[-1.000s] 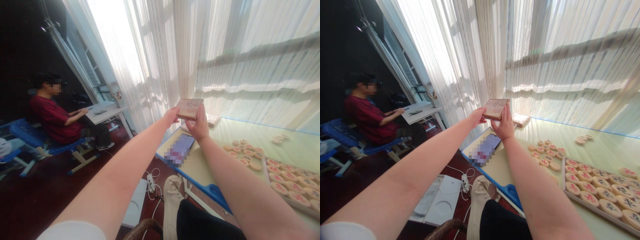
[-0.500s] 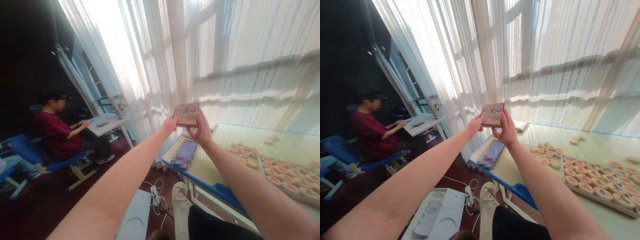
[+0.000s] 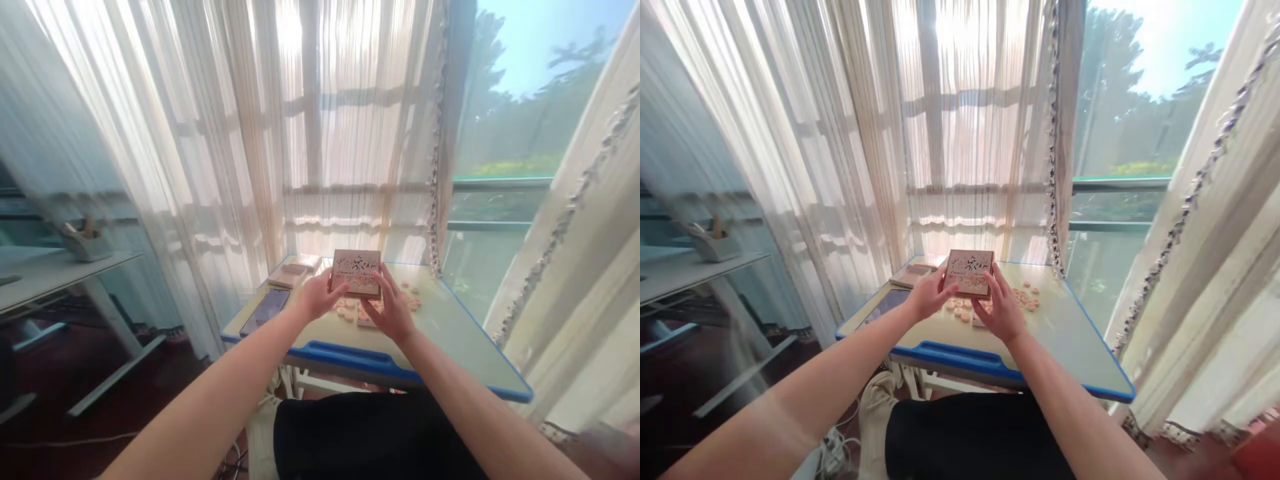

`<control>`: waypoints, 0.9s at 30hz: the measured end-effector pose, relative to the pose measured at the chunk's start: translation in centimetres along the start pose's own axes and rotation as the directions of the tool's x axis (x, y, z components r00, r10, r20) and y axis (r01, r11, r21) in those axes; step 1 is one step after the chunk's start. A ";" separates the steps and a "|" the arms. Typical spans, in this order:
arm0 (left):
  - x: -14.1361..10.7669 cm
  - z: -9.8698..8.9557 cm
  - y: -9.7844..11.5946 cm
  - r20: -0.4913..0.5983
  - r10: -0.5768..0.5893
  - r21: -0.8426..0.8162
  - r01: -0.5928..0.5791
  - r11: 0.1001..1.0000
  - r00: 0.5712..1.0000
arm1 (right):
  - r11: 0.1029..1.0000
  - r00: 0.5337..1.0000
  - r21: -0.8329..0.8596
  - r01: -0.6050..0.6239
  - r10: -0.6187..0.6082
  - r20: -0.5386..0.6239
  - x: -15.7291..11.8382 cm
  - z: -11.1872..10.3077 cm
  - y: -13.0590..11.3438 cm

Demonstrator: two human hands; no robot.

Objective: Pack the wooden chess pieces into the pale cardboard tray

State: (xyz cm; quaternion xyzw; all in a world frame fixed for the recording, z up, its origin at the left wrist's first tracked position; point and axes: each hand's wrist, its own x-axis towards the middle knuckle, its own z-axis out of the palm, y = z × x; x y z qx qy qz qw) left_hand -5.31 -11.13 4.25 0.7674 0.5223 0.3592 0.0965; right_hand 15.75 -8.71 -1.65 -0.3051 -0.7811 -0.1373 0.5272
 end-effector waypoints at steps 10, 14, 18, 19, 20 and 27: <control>-0.6 10.2 1.7 -0.035 0.183 0.016 -0.182 0.983 0.983 | 0.966 0.965 0.003 -0.258 0.258 0.057 -5.5 -4.8 2.9; -0.4 10.9 0.0 -0.081 0.145 0.073 -0.139 0.988 0.986 | 0.906 0.889 0.043 -0.422 0.403 0.216 -5.5 -3.9 2.9; -0.6 11.0 -0.4 -0.117 0.103 0.136 -0.087 0.987 0.988 | 0.857 0.809 0.033 -0.514 0.472 0.351 -5.3 -4.0 2.8; -0.7 11.0 -0.4 -0.113 0.090 0.144 -0.074 0.987 0.990 | 0.847 0.792 0.026 -0.531 0.484 0.372 -5.3 -4.1 2.7; -0.7 11.0 -0.4 -0.102 0.077 0.147 -0.061 0.987 0.992 | 0.836 0.774 0.017 -0.548 0.499 0.391 -5.4 -4.1 2.7; -0.5 10.5 0.0 0.058 0.002 0.075 -0.007 0.997 0.998 | 0.815 0.700 -0.064 -0.576 0.532 0.477 -5.7 -4.0 3.0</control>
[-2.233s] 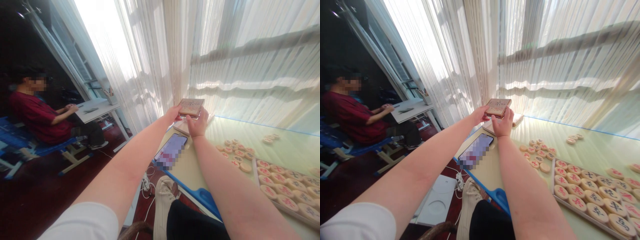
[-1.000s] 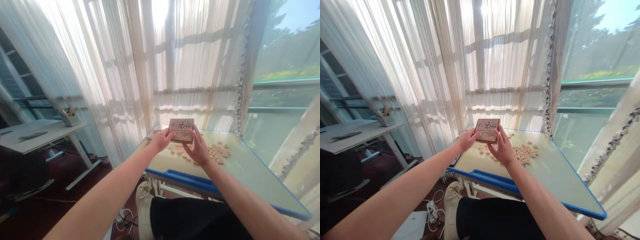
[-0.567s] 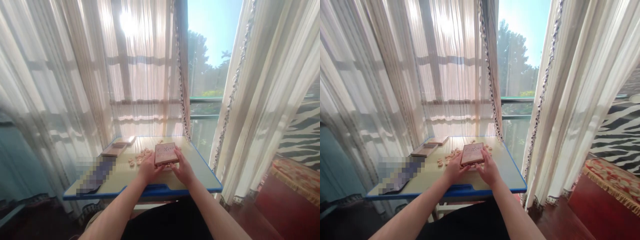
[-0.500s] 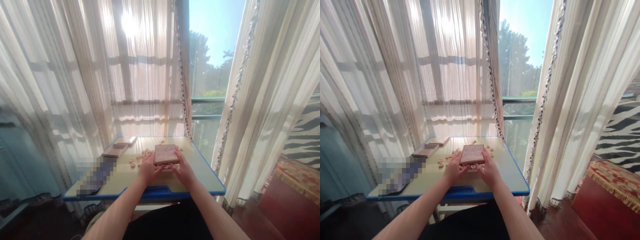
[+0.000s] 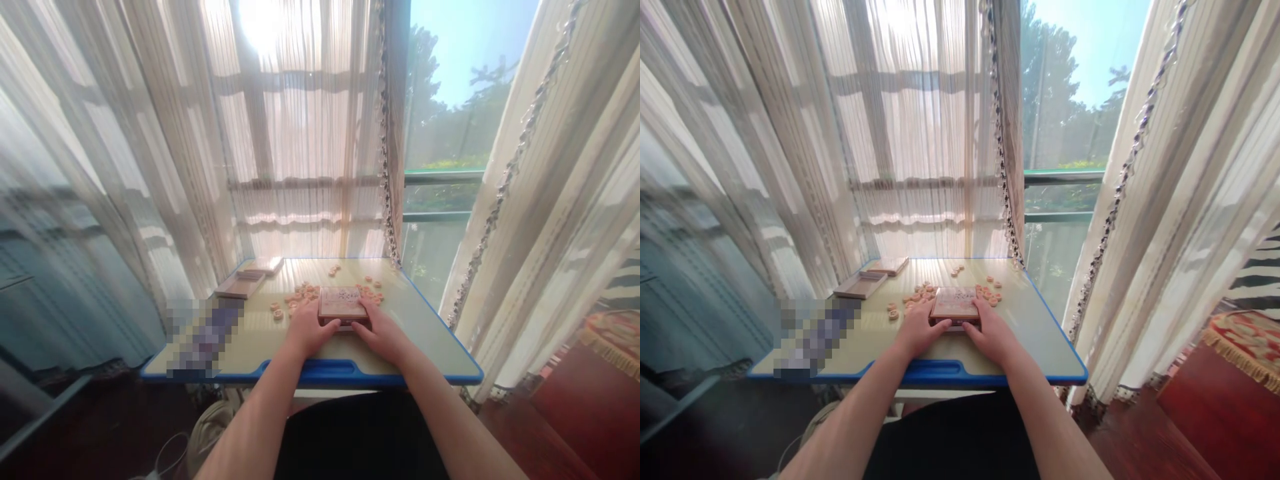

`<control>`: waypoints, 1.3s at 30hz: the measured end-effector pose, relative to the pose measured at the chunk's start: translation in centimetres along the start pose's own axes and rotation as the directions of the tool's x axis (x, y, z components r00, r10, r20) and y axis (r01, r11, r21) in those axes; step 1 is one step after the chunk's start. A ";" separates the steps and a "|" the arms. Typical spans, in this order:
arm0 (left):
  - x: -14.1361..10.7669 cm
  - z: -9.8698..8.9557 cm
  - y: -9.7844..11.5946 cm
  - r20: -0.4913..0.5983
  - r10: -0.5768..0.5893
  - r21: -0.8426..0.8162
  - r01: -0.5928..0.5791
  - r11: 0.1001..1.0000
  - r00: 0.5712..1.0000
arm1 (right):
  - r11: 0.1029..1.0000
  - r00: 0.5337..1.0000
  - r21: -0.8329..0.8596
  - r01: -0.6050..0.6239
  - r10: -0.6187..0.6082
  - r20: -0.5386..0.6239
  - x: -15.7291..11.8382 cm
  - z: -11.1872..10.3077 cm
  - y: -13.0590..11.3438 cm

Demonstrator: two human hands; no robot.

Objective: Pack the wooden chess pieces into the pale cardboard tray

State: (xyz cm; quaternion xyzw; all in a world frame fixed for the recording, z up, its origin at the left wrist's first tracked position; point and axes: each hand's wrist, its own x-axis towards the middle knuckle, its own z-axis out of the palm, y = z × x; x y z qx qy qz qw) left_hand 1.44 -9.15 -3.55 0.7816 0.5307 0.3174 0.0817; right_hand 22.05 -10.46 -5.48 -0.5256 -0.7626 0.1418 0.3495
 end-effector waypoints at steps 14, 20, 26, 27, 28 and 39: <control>-0.1 0.3 -0.4 -0.006 -0.054 0.064 0.055 0.996 0.999 | 0.981 1.000 -0.195 -0.013 0.015 0.008 0.2 -0.3 -0.2; -0.3 0.3 -0.3 -0.029 -0.042 0.098 0.045 0.994 0.999 | 0.984 1.000 -0.180 -0.018 0.022 0.019 0.2 -0.2 -0.1; -0.2 0.5 -0.3 -0.033 -0.029 0.108 0.033 0.994 0.999 | 0.982 1.000 -0.187 -0.005 0.009 0.021 0.3 -0.2 0.1; -0.2 0.4 -0.2 -0.035 -0.030 0.104 0.034 0.994 0.999 | 0.982 1.000 -0.190 -0.007 0.012 0.025 0.3 -0.2 0.1; -0.3 0.4 -0.2 -0.033 -0.029 0.099 0.032 0.995 0.999 | 0.981 0.999 -0.193 -0.012 0.017 0.028 0.3 -0.2 0.2; -0.1 0.8 -0.3 -0.006 -0.041 0.120 0.041 0.992 0.999 | 0.973 0.999 -0.228 -0.023 0.030 0.028 0.6 -0.1 0.4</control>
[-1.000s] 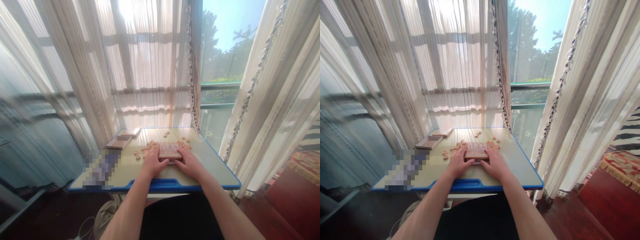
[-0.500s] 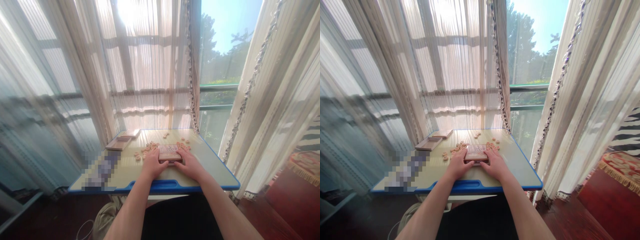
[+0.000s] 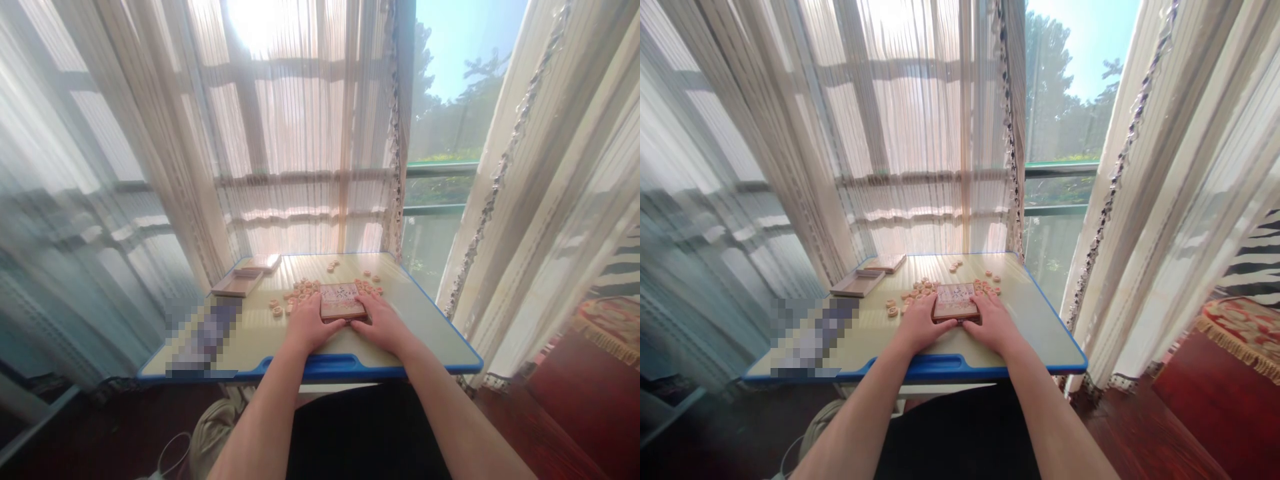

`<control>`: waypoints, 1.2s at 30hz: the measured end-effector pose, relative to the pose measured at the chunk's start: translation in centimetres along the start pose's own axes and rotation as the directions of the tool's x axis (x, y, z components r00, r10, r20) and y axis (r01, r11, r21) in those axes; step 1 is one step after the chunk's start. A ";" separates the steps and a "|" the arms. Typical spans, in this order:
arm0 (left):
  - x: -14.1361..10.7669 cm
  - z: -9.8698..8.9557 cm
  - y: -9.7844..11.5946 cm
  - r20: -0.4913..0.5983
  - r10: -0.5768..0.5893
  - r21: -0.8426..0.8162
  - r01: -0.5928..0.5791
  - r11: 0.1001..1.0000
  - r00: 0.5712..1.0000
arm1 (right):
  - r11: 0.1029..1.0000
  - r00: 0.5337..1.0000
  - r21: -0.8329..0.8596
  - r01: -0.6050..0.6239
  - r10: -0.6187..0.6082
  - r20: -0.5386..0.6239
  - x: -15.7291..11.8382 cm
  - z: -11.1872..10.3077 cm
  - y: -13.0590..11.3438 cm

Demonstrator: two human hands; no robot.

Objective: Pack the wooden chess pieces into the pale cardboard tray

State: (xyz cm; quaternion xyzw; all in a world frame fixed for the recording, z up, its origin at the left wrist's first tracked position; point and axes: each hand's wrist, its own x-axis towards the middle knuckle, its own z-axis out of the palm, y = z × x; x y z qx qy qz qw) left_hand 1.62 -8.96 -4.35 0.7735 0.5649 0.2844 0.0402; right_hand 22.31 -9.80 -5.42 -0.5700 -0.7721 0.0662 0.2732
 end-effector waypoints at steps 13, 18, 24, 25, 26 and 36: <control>-0.5 -0.7 0.6 -0.052 0.039 0.106 -0.033 0.994 0.998 | 0.997 0.998 0.082 -0.014 0.019 -0.058 0.2 -0.6 -0.4; -0.6 -0.8 0.8 -0.007 0.037 0.011 -0.037 0.999 0.999 | 0.995 0.993 0.103 0.019 -0.007 -0.121 0.2 -0.4 -0.2; -0.8 -1.1 0.7 0.027 0.093 -0.024 -0.093 0.995 0.995 | 0.987 0.987 0.159 0.008 0.017 -0.158 0.3 -0.4 0.2; -0.8 -1.0 0.7 0.043 0.095 -0.018 -0.095 0.995 0.995 | 0.986 0.987 0.167 0.016 0.011 -0.158 0.3 -0.5 0.2; -0.8 -1.0 0.6 0.062 0.093 -0.015 -0.092 0.996 0.994 | 0.984 0.988 0.175 0.024 0.004 -0.157 0.3 -0.5 0.3; -0.3 -0.4 0.2 0.058 0.022 -0.008 -0.021 1.000 0.998 | 0.985 0.995 0.157 -0.072 0.083 -0.064 0.6 -0.3 0.5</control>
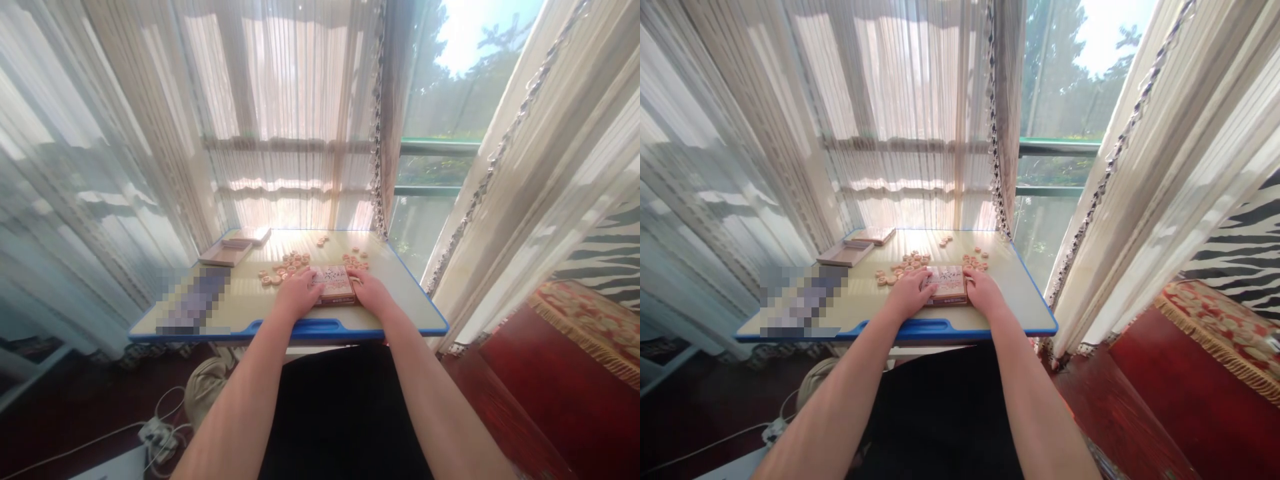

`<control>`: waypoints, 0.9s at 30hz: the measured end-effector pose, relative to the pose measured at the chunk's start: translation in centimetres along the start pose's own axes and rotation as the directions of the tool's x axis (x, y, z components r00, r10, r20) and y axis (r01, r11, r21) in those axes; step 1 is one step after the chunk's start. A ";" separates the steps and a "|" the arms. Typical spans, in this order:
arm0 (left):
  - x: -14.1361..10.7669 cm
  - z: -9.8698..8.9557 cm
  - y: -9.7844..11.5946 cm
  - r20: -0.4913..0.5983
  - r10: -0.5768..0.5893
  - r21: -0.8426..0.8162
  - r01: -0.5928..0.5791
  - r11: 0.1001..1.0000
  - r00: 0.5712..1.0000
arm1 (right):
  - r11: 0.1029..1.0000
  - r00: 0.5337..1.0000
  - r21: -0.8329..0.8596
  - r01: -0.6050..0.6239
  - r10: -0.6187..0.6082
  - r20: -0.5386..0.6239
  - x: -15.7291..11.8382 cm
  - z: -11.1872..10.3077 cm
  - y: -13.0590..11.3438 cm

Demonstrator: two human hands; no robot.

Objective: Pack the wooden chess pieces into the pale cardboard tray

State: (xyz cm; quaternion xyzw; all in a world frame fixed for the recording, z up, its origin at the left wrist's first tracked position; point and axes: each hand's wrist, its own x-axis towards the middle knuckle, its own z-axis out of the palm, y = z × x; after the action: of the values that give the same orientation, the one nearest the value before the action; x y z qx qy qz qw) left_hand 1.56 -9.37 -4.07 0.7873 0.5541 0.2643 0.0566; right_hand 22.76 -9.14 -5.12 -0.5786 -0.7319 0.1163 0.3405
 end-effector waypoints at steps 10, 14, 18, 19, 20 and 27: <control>0.1 -0.2 0.0 0.016 0.003 -0.001 -0.003 1.000 1.000 | 0.996 0.994 -0.091 -0.020 0.011 -0.105 0.4 -0.1 0.2; 0.1 -0.1 -0.1 0.015 0.014 0.013 -0.014 1.000 1.000 | 0.997 0.997 -0.053 0.055 -0.057 -0.051 0.1 -0.1 -0.2; 0.0 -0.1 -0.2 0.025 0.020 0.006 -0.020 1.000 0.999 | 0.999 0.998 -0.029 0.036 -0.034 0.047 -0.2 -0.2 -0.6; 0.0 -0.1 -0.2 0.028 0.019 0.000 -0.019 1.000 0.999 | 0.999 0.999 -0.032 0.022 -0.020 0.048 -0.3 -0.2 -0.7; 0.0 -0.1 -0.2 0.032 0.019 -0.003 -0.019 1.000 0.999 | 0.999 0.999 -0.035 0.012 -0.010 0.045 -0.3 -0.3 -0.8; -0.1 -0.3 0.2 0.023 0.057 0.069 -0.058 0.996 0.998 | 0.999 0.999 -0.041 -0.030 0.032 0.036 -0.4 -0.6 -0.9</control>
State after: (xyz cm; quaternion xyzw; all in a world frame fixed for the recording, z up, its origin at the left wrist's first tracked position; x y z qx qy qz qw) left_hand 1.57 -9.65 -3.75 0.8071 0.5395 0.2383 0.0275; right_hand 22.48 -9.94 -4.25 -0.5945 -0.7312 0.1173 0.3133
